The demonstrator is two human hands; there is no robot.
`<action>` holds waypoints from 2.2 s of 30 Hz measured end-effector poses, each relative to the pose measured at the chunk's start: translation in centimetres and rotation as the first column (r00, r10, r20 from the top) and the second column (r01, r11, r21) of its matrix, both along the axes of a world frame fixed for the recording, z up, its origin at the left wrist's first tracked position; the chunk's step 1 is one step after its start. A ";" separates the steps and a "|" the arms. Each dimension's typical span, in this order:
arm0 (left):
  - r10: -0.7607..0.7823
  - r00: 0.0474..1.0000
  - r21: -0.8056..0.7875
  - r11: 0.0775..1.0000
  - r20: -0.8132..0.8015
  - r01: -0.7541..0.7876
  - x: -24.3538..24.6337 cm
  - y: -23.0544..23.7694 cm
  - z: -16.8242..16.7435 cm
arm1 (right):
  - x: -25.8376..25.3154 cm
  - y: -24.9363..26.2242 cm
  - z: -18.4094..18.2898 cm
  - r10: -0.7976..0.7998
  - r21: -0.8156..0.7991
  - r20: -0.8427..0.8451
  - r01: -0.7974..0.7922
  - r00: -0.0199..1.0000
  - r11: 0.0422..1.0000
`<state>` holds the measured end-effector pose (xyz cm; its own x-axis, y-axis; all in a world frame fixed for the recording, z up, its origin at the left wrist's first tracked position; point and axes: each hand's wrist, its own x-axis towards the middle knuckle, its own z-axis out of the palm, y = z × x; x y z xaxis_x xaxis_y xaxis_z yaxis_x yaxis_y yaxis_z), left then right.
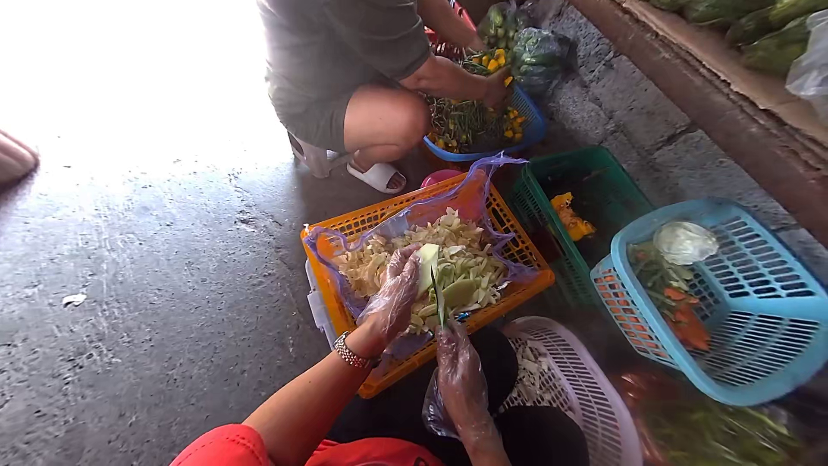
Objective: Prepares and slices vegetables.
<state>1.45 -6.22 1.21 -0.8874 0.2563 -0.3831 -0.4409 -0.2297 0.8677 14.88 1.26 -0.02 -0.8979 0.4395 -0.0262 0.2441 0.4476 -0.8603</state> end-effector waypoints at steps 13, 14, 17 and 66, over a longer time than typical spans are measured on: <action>0.002 0.999 0.028 1.000 0.033 -0.003 0.3 0.6 0.7 | -0.3 -0.1 -0.1 -0.016 0.039 -0.016 0.016 1.000 0.999; -0.002 0.999 0.029 1.000 0.038 0.001 0.3 0.6 0.7 | -0.4 -0.1 -0.1 -0.024 0.053 -0.011 0.025 1.000 0.998; -0.025 0.999 0.035 0.999 0.036 0.024 0.5 0.6 0.6 | -1.3 0.2 0.1 -0.028 0.052 0.043 0.026 0.999 0.998; -0.015 0.999 -0.250 0.968 -0.028 0.007 -0.8 0.4 0.0 | 0.3 0.3 0.2 0.066 -0.020 -0.047 -0.067 0.997 0.998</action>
<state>0.65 -5.84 1.20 -0.8971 0.1658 -0.4096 -0.4153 0.0005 0.9097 15.17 1.52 0.21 -0.9254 0.3789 0.0074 0.1744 0.4430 -0.8794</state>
